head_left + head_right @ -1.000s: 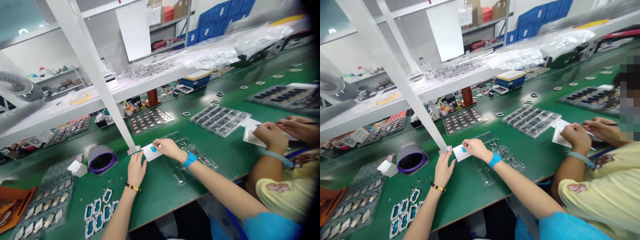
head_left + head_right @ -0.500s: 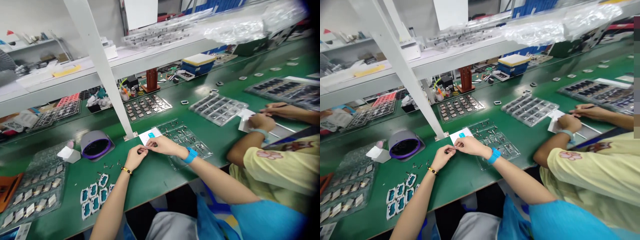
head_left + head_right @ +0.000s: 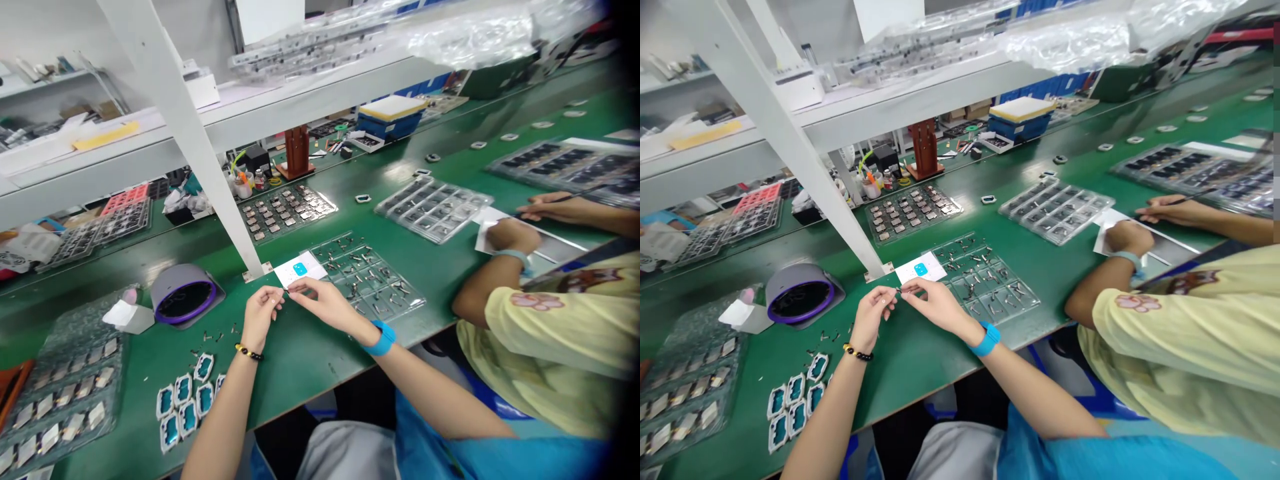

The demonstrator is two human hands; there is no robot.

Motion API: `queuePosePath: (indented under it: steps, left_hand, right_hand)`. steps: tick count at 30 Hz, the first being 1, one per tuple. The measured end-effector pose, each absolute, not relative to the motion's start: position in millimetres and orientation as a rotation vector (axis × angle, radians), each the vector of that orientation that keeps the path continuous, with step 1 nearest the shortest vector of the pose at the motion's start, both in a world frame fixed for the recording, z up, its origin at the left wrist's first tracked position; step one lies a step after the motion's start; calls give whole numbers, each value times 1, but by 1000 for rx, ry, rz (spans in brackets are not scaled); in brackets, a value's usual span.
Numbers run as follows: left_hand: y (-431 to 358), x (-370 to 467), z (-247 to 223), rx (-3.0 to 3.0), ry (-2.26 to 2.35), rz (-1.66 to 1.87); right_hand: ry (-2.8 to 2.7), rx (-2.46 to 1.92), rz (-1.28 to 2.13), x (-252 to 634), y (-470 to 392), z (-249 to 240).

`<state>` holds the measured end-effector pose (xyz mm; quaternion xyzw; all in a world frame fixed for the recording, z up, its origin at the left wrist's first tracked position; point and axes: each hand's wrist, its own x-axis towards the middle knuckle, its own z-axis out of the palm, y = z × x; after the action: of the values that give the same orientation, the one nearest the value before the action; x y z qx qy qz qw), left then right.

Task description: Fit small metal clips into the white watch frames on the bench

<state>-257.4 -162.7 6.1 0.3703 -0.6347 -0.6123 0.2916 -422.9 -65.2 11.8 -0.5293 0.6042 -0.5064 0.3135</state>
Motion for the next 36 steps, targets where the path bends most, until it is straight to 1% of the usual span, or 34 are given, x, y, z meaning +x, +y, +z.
queuePosePath:
  steps: [8,25,30,36]
  left_hand:
    - [-154,-260,11,963,-1650,-1688]
    - [-153,-259,10,952,-1772,-1583]
    - [-152,-258,12,952,-1801,-1569]
    - [-152,-259,11,992,-1812,-1508]
  right_hand:
    - [1592,-1381,-1369,-419,-61,8]
    - [1739,-1645,-1253,-427,-60,3]
    - [1731,-1744,-1201,-431,-61,5]
    - [1688,-1970,-1166,-431,-54,11]
